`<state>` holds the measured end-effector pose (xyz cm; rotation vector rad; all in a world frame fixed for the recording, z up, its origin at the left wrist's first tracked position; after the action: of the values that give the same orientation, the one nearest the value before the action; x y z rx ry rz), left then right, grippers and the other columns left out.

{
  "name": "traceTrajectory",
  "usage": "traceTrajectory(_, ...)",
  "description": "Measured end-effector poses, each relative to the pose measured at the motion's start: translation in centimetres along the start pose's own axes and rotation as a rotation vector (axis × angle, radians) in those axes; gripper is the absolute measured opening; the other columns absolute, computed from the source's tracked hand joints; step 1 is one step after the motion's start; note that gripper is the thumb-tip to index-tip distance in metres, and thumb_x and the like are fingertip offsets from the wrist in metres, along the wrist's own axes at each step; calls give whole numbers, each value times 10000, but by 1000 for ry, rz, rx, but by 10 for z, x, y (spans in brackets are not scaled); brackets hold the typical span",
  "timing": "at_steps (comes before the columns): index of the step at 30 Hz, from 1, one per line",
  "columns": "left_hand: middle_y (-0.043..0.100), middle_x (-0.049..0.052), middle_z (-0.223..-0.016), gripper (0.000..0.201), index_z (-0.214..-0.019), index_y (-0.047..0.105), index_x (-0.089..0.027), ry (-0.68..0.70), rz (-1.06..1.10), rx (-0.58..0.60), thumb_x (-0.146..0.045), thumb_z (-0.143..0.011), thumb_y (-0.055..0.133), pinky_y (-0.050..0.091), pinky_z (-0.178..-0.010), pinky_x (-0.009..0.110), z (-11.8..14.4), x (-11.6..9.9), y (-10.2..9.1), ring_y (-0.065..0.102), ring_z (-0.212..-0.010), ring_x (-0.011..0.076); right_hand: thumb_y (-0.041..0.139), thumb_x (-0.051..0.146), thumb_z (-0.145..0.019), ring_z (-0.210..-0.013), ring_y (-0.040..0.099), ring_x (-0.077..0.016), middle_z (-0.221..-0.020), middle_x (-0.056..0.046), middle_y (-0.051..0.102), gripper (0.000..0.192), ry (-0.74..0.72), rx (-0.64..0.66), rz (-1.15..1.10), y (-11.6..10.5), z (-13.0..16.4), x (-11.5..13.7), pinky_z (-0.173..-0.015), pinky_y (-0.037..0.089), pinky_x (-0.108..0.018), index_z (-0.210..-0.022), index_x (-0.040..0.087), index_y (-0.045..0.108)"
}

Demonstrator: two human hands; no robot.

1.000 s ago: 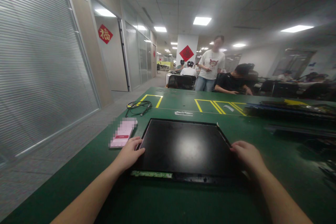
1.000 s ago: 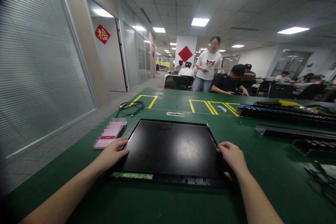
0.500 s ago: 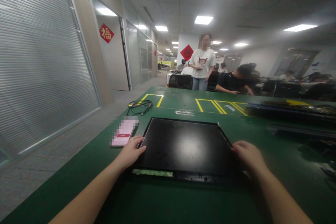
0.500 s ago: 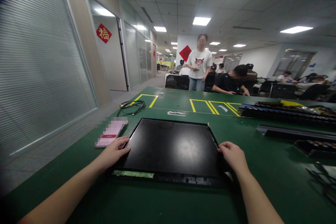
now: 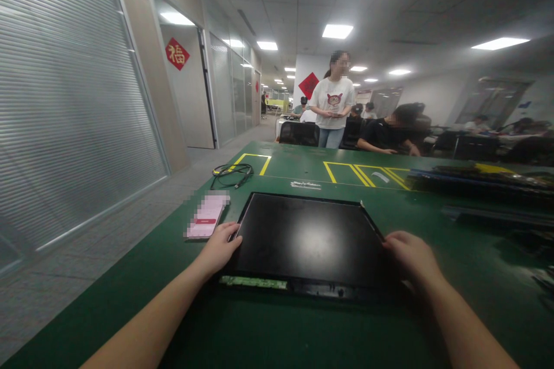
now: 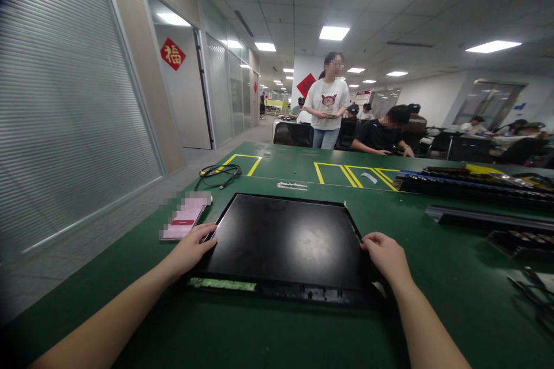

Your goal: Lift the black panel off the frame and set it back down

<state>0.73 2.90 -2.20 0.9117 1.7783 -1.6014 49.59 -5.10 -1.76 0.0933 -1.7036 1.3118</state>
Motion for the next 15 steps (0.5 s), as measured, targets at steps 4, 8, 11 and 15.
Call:
traceTrajectory(4, 660, 192, -1404, 467, -1088, 794, -152, -9, -5, -10, -406, -726, 643, 412, -1187, 478, -2, 1, 2, 573, -1366, 386, 604, 366, -738, -745, 690, -264, -779, -81, 773, 236, -37, -16, -1, 0, -2, -1, -643, 491, -345, -842, 231, 768)
traceTrajectory(8, 636, 229, -1414, 517, -1104, 793, -106, -8, -20, -5, -423, -733, 624, 403, -1195, 473, -2, 0, 3, 567, -1371, 402, 602, 364, -732, -746, 687, -263, -761, -79, 771, 225, -52, -20, -3, -1, -1, 0, -654, 496, -349, -812, 234, 767)
traceTrajectory(11, 635, 222, -1410, 509, -1093, 795, -112, -7, -33, -11, -428, -727, 636, 394, -1203, 472, -2, 1, 3, 570, -1366, 402, 606, 355, -726, -706, 676, -258, -722, -80, 759, 232, -32, -14, -6, -1, -1, 2, -651, 496, -353, -828, 224, 769)
traceTrajectory(15, 656, 181, -1381, 465, -1076, 795, -157, 1, -58, -18, -423, -722, 655, 395, -1204, 482, -2, 1, 4, 577, -1354, 397, 607, 361, -729, -709, 677, -257, -740, -76, 763, 235, -15, -21, 12, -2, 0, 3, -657, 493, -351, -836, 224, 767)
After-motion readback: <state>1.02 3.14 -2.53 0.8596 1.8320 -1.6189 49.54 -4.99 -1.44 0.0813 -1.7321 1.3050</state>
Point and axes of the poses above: each hand's wrist, its own z-axis away from the middle knuckle, its own y-axis out of the palm, x = y × z, the point moved 1 cm from there along -z, towards the middle knuckle
